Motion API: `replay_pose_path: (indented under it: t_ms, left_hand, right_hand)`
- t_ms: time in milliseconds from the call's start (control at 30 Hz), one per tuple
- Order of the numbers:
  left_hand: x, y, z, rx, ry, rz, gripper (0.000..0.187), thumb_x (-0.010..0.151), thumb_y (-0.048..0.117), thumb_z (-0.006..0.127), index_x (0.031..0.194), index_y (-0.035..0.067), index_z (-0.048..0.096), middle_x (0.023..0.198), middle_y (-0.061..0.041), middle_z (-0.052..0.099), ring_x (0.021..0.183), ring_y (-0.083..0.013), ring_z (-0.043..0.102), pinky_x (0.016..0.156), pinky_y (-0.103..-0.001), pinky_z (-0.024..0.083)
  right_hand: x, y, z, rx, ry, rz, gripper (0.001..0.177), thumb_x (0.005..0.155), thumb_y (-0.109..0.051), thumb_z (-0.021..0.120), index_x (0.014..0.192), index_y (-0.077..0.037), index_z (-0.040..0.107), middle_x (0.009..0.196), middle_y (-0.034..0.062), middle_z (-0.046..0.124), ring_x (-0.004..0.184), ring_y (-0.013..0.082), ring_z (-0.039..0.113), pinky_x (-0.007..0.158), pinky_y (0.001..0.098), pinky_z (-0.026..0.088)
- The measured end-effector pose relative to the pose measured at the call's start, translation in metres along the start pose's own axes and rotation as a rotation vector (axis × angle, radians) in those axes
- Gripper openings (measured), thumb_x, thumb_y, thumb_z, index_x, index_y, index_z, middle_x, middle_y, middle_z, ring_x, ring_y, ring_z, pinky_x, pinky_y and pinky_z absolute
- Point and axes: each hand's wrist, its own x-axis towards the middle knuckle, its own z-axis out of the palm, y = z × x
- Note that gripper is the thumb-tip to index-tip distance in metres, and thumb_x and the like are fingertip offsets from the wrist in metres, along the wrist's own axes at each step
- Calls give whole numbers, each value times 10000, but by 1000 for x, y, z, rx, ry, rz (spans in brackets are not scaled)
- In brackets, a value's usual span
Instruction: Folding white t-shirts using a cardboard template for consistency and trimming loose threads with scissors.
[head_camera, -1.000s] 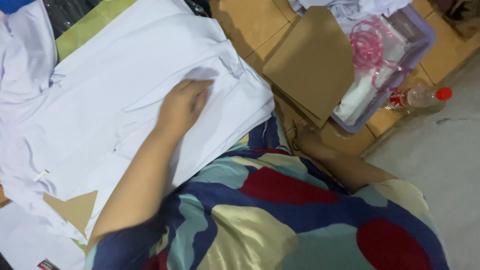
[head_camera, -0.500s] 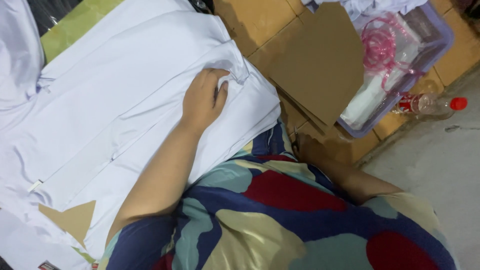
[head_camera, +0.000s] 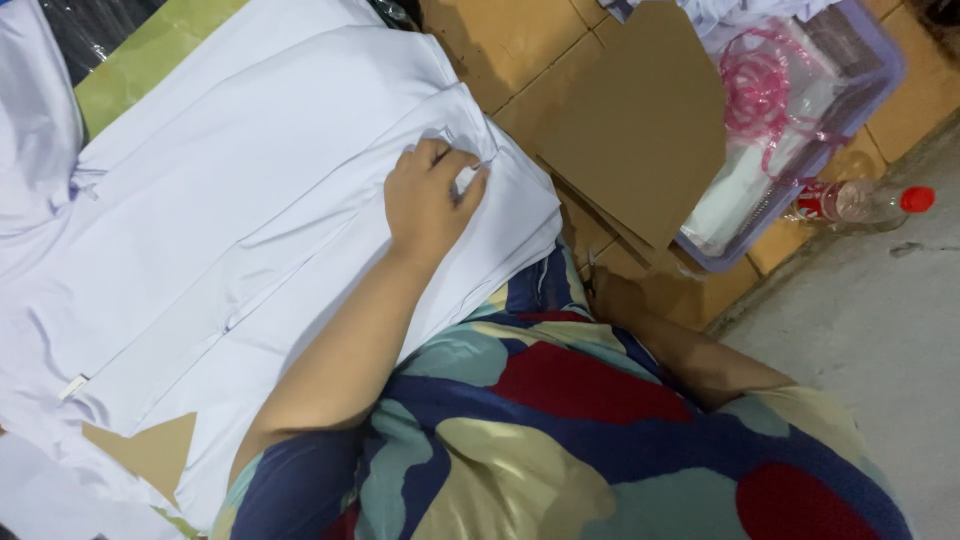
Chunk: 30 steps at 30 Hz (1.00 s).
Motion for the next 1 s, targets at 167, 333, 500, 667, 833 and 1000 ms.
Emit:
replay_pose_path:
  t_ms: [167, 333, 500, 667, 833, 1000]
  left_hand:
    - [-3, 1, -5, -90, 85, 23, 27, 913, 289, 773, 922, 273, 752, 914, 15, 612, 779, -279, 657, 643, -393, 553]
    - [-6, 4, -13, -343, 107, -80, 75, 988, 211, 731, 1019, 246, 790, 884, 4, 752, 795, -229, 718, 728, -338, 569]
    - [-9, 2, -13, -473, 54, -167, 107, 1022, 220, 681, 1060, 222, 780, 877, -27, 774, 818, -210, 738, 738, -342, 581]
    - [-7, -4, -9, -616, 55, -228, 126, 1038, 171, 651, 1079, 170, 770, 794, -57, 753, 798, -157, 716, 770, -335, 587]
    - [-4, -3, -12, -697, 51, -243, 149, 1045, 136, 615, 1079, 128, 759, 833, -79, 764, 824, -174, 748, 793, -333, 604]
    - [-4, 1, -15, -718, 32, -217, 138, 1030, 115, 622, 1076, 63, 741, 887, -67, 756, 796, -149, 710, 753, -280, 569]
  right_hand:
    - [-26, -25, -35, 226, -41, 127, 327, 1009, -306, 480, 1050, 8, 562, 881, 269, 710, 899, 437, 730, 758, 511, 579]
    - [-22, -24, -33, 48, -8, 153, 290, 925, -321, 646, 1024, -65, 550, 929, 183, 718, 1011, 385, 728, 879, 479, 581]
    - [-22, -27, -43, 133, -76, 244, 311, 882, -365, 685, 986, -118, 528, 984, 164, 712, 1077, 321, 710, 936, 385, 541]
    - [-31, -19, -56, 233, -27, 217, 356, 868, -414, 643, 974, -113, 486, 955, 167, 719, 1040, 370, 720, 901, 442, 531]
    - [-43, -34, -178, -139, -559, -219, 266, 821, -197, 663, 1071, -158, 745, 956, -40, 779, 820, 171, 673, 766, 308, 529]
    - [-116, -102, -303, -190, -3, 66, 480, 887, -454, 656, 1316, -238, 675, 1126, 100, 772, 1009, 345, 722, 834, 485, 561]
